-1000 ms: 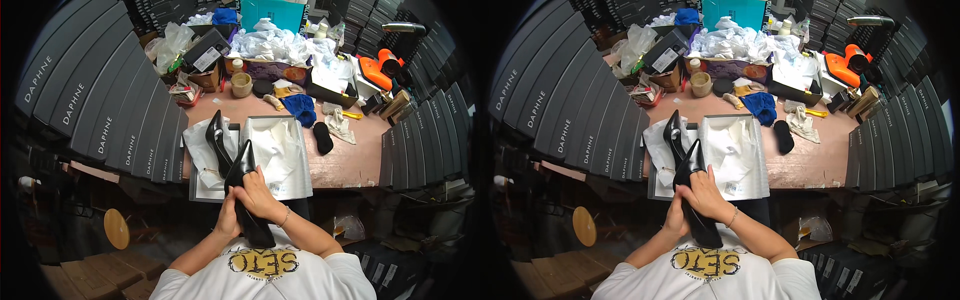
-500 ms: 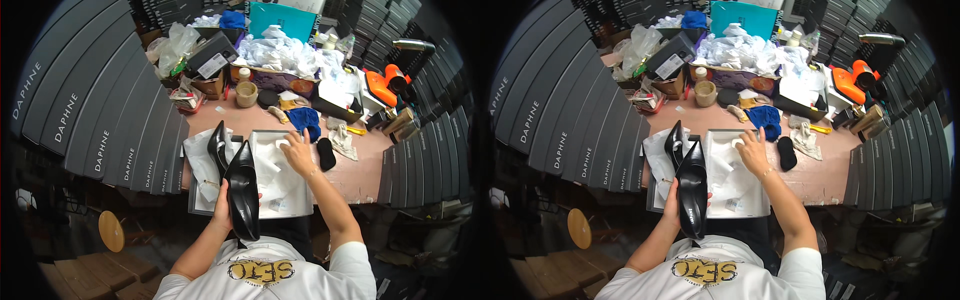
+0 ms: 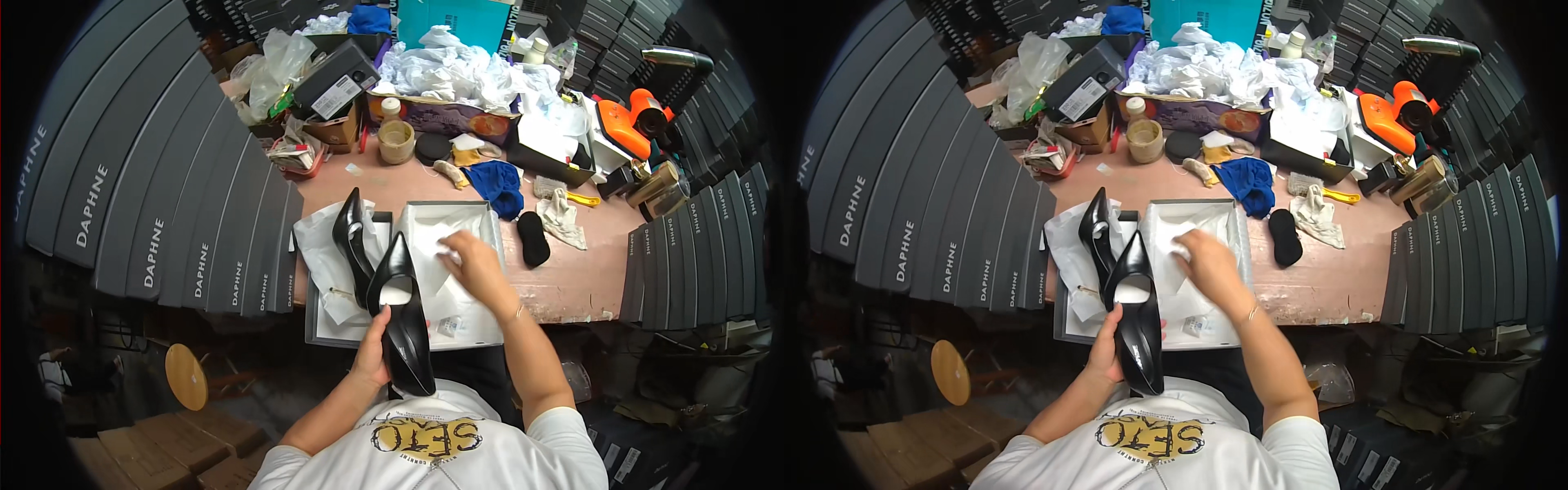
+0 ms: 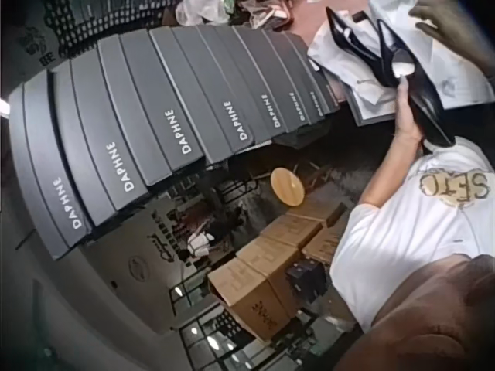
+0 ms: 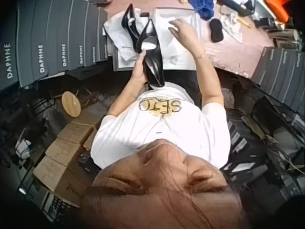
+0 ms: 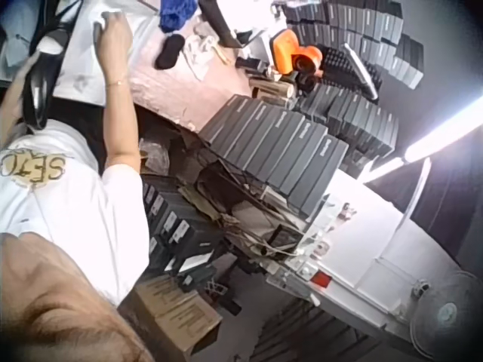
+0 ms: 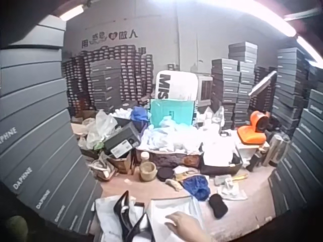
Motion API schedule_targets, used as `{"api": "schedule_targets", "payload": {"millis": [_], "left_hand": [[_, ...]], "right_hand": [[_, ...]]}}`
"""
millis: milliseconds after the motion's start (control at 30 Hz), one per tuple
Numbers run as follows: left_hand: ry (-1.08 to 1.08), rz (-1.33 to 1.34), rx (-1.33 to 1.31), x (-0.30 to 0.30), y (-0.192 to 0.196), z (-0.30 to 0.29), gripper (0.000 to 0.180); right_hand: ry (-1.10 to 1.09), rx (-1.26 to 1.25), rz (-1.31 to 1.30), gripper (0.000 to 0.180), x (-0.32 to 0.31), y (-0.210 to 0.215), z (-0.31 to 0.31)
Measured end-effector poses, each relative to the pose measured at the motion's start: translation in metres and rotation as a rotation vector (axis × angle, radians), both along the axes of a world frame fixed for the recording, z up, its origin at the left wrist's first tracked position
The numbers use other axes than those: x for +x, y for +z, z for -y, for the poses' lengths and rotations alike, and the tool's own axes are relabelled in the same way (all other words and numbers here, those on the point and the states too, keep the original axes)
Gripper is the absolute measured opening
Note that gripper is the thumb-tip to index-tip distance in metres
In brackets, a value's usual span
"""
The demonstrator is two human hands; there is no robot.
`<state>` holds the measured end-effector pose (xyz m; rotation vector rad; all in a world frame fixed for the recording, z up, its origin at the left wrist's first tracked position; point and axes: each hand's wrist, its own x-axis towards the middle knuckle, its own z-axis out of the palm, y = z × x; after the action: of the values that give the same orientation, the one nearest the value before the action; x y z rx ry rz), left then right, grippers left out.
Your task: Inspecting and packing shoes into boxes in a shoe manufacturing facility.
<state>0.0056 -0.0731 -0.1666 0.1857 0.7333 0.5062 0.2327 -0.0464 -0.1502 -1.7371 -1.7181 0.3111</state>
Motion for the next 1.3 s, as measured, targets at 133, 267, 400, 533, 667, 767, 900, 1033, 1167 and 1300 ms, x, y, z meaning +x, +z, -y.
{"api": "schedule_targets", "payload": {"millis": [133, 267, 400, 533, 667, 767, 900, 1033, 1167, 1300], "left_hand": [[-0.009, 0.048, -0.047, 0.000, 0.002, -0.015, 0.067], [0.068, 0.019, -0.007, 0.001, -0.006, -0.016, 0.066], [0.070, 0.047, 0.017, 0.002, -0.001, -0.011, 0.065], [0.150, -0.141, 0.308, 0.024, 0.013, 0.019, 0.051], [0.140, -0.039, -0.006, 0.006, -0.004, 0.022, 0.043], [0.116, -0.003, -0.024, -0.008, 0.001, 0.007, 0.050], [0.003, -0.001, 0.015, -0.008, -0.007, -0.008, 0.054], [0.077, -0.026, 0.171, -0.001, -0.012, -0.012, 0.055], [0.043, 0.125, 0.148, -0.008, -0.014, -0.010, 0.061], [0.083, -0.106, 0.407, 0.015, 0.010, 0.009, 0.054]], "right_hand": [[-0.029, -0.198, 0.322, 0.015, 0.039, -0.084, -0.017], [-0.112, 0.103, -0.140, 0.012, 0.006, -0.016, -0.005], [0.225, 0.052, -0.062, 0.024, -0.047, 0.008, 0.021], [0.043, 0.111, 0.285, 0.040, -0.073, -0.007, -0.004], [0.160, 0.037, 0.205, 0.071, -0.072, -0.001, -0.006], [0.210, -0.047, -0.190, 0.076, 0.000, 0.008, -0.005], [0.058, -0.363, 0.304, 0.042, 0.037, -0.087, -0.011], [-0.076, -0.138, 0.109, 0.038, 0.022, -0.061, 0.001], [0.144, -0.080, -0.438, 0.040, -0.019, 0.040, 0.033], [0.249, 0.149, 0.066, 0.040, -0.058, 0.008, 0.037]]}}
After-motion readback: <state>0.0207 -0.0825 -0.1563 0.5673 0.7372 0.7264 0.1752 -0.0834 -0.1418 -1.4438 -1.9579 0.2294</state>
